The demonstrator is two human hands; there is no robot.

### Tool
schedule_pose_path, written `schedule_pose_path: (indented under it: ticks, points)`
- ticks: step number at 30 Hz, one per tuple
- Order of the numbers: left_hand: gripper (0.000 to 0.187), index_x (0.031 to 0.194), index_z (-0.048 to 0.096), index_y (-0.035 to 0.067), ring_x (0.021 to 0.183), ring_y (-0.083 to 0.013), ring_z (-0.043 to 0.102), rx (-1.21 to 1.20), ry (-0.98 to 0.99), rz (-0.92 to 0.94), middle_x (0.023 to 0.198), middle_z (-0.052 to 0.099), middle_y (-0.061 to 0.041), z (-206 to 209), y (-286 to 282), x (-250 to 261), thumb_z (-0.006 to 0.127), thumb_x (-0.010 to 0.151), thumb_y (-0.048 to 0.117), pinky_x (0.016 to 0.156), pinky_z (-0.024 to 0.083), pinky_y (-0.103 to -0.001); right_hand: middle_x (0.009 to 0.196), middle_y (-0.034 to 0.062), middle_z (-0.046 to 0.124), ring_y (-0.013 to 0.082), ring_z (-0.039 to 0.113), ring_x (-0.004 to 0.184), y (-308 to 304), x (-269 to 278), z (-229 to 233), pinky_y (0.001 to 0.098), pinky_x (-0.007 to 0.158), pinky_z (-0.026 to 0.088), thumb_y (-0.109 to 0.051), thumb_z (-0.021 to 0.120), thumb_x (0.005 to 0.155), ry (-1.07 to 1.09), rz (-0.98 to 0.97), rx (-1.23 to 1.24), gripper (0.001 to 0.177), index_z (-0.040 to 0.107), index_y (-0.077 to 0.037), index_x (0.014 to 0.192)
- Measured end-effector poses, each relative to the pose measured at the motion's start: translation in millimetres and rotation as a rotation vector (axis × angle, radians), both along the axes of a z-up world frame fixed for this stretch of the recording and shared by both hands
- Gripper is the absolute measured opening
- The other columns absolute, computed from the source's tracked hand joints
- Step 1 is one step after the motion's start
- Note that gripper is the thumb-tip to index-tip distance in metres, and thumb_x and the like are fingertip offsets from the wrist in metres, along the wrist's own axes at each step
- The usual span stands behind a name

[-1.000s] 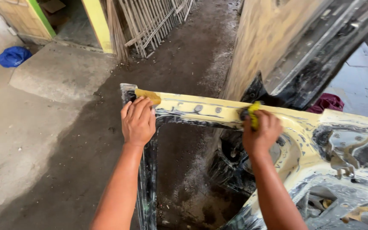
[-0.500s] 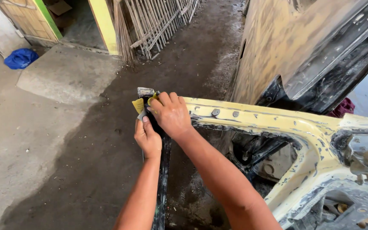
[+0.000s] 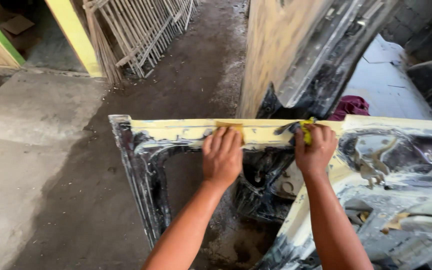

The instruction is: The person sands the edge of a large, cream-colored car door frame using a yellow sanding block. They hold the block with both hands and move it back and forth along the top edge of the door, which is propped up in a workshop.

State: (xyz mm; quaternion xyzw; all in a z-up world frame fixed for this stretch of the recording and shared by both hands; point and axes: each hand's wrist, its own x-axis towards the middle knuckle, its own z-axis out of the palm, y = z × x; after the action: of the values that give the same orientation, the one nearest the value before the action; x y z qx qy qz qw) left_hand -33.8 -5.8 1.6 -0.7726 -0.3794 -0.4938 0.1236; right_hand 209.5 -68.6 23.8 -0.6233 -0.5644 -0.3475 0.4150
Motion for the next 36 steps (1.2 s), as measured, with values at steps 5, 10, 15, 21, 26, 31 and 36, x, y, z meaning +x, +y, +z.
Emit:
schedule_pose_path:
  ticks: [5, 10, 15, 21, 26, 31, 36]
  points:
    - [0.038, 0.129, 0.068, 0.005, 0.131, -0.0301, 0.055, 0.033, 0.083, -0.216, 0.135, 0.064, -0.01, 4.2, -4.4, 51.1, 0.066, 0.096, 0.023, 0.113, 0.035, -0.049, 0.107, 0.017, 0.062, 0.0391, 0.059, 0.101, -29.6, 55.4, -25.0, 0.0472, 0.088, 0.046, -0.018, 0.072, 0.104, 0.27, -0.006, 0.103, 0.019, 0.065, -0.002, 0.112]
    - [0.035, 0.125, 0.068, 0.003, 0.129, -0.0306, 0.056, 0.036, 0.031, -0.158, 0.133, 0.064, -0.01, 10.7, -25.9, 75.7, 0.063, 0.095, 0.021, 0.109, 0.038, -0.049, 0.107, 0.0183, 0.062, 0.039, 0.059, 0.1, -47.6, 82.0, -53.0, 0.0452, 0.09, 0.047, -0.013, 0.068, 0.105, 0.343, -0.016, 0.137, 0.015, 0.062, 0.0, 0.111]
    - [0.032, 0.121, 0.069, 0.002, 0.123, -0.0313, 0.058, 0.03, 0.054, -0.258, 0.126, 0.065, -0.01, 16.6, -46.8, 164.0, 0.062, 0.095, 0.02, 0.105, 0.041, -0.048, 0.108, 0.019, 0.062, 0.0385, 0.059, 0.101, -53.8, 85.4, -61.6, 0.0449, 0.091, 0.047, -0.009, 0.068, 0.103, 0.327, 0.026, 0.156, 0.015, 0.06, 0.0, 0.112]
    - [0.028, 0.116, 0.069, 0.003, 0.12, -0.0293, 0.059, 0.113, 0.179, -0.478, 0.122, 0.065, -0.01, 14.1, -39.8, 172.4, 0.058, 0.095, 0.017, 0.105, 0.043, -0.045, 0.114, 0.0211, 0.061, 0.0402, 0.058, 0.108, -52.2, 91.5, -65.2, 0.0459, 0.096, 0.047, -0.005, 0.067, 0.098, 0.273, 0.049, 0.144, 0.022, 0.058, -0.001, 0.117]
    - [0.029, 0.117, 0.07, 0.001, 0.113, -0.0279, 0.062, 0.163, 0.06, -0.2, 0.119, 0.068, -0.009, 11.6, -38.2, 165.9, 0.057, 0.095, 0.016, 0.098, 0.042, -0.044, 0.116, 0.0208, 0.061, 0.0406, 0.058, 0.108, -53.3, 89.5, -61.3, 0.0465, 0.097, 0.047, -0.006, 0.068, 0.097, 0.29, 0.082, 0.169, 0.023, 0.059, -0.001, 0.117]
    - [0.029, 0.118, 0.069, 0.001, 0.12, -0.0286, 0.063, 0.063, 0.273, -0.431, 0.123, 0.068, -0.011, -3.3, -42.9, 212.3, 0.062, 0.098, 0.021, 0.105, 0.043, -0.045, 0.116, 0.0207, 0.06, 0.0414, 0.057, 0.107, -54.5, 96.0, -63.1, 0.0472, 0.095, 0.047, -0.006, 0.069, 0.096, 0.279, 0.08, 0.139, 0.024, 0.058, -0.001, 0.117]
    - [0.029, 0.13, 0.068, 0.008, 0.132, -0.0245, 0.058, 0.094, 0.233, -0.315, 0.137, 0.068, -0.008, -9.6, -28.6, 175.3, 0.058, 0.103, 0.017, 0.113, 0.04, -0.045, 0.116, 0.0199, 0.061, 0.0411, 0.056, 0.105, -57.9, 92.3, -58.8, 0.0473, 0.093, 0.046, -0.007, 0.07, 0.095, 0.284, 0.098, 0.12, 0.024, 0.059, -0.001, 0.116]
